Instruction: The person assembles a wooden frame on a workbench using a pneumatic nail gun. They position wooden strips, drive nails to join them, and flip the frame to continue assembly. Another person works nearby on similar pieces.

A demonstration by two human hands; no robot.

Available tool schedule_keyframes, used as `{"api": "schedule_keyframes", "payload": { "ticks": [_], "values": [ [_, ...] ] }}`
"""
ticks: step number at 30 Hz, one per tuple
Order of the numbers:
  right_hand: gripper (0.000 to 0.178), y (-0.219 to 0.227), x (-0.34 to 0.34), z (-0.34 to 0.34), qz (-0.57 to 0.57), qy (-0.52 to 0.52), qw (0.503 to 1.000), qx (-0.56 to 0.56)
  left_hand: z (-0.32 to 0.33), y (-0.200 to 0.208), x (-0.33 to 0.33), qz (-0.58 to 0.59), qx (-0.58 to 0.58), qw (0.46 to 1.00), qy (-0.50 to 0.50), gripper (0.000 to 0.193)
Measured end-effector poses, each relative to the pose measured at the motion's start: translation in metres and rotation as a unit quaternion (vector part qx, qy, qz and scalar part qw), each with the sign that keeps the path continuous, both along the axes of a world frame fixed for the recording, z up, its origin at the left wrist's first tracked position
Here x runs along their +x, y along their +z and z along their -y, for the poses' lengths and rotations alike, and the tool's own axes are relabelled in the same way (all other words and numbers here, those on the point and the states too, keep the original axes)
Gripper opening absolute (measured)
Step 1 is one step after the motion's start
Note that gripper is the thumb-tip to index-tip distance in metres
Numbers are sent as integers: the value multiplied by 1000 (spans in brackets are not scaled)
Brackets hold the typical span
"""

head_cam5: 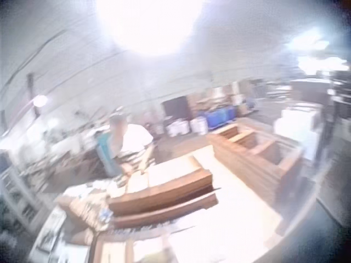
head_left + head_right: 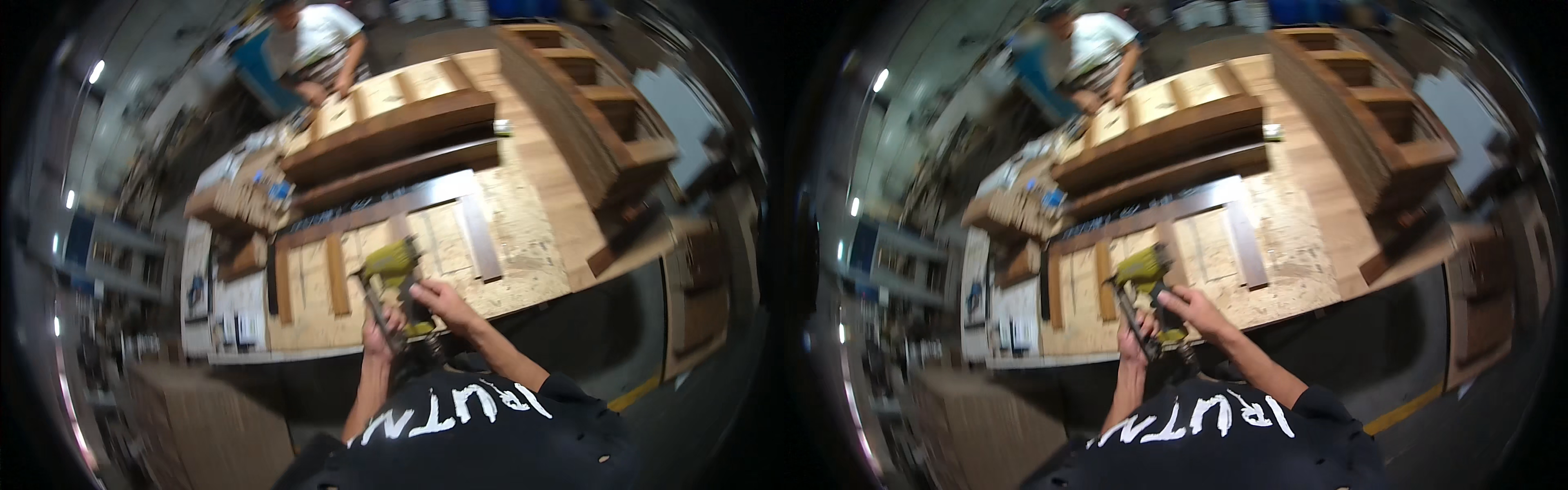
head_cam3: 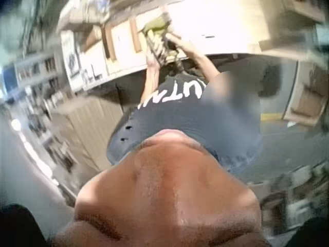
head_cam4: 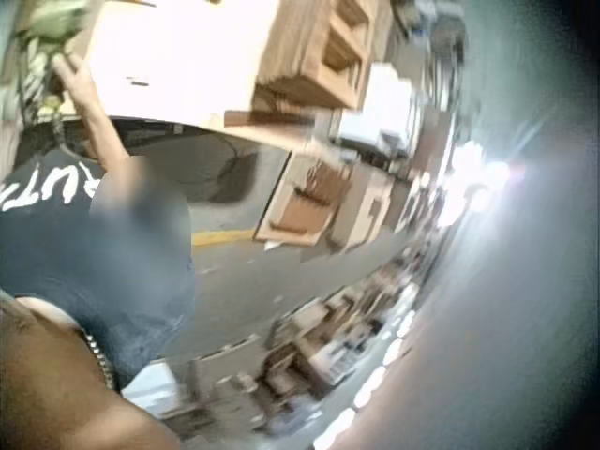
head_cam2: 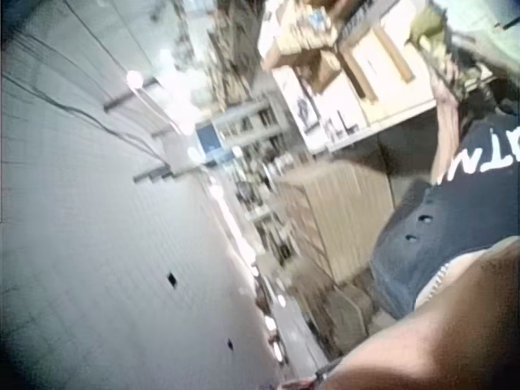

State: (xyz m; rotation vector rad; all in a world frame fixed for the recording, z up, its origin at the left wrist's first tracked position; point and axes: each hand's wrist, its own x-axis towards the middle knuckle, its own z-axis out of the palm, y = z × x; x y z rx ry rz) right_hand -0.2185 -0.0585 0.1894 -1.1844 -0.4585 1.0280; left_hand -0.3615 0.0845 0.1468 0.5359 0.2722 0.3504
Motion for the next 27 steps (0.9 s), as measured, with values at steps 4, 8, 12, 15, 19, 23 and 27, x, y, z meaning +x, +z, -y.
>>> {"api": "schedule_keyframes", "payload": {
  "ticks": [4, 8, 12, 15, 19, 23, 27],
  "values": [
    [38, 22, -14, -29, -120, -17, 991, 53, 3, 24, -6, -25, 16, 1000, -7, 56],
    [40, 32, -31, -54, -93, -22, 994, 44, -14, 28, -26, 56, -4, 998, -25, 56],
    [39, 26, -44, -82, -116, -14, 992, 45, -38, 40, -41, 69, -6, 998, -4, 54],
    [40, 32, -63, -113, -125, -18, 991, 33, -66, 50, -62, 53, -22, 998, 0, 54],
    [42, 31, -92, -163, -116, -28, 992, 34, -119, 57, -93, 4, 40, 999, 17, 51],
    [48, 40, -125, -216, -91, -36, 994, 44, -168, 50, -124, 8, 68, 997, 25, 49],
    [53, 51, -156, -263, -62, -67, 996, 19, -214, 60, -148, 37, 62, 997, 30, 47]
  ]
}}
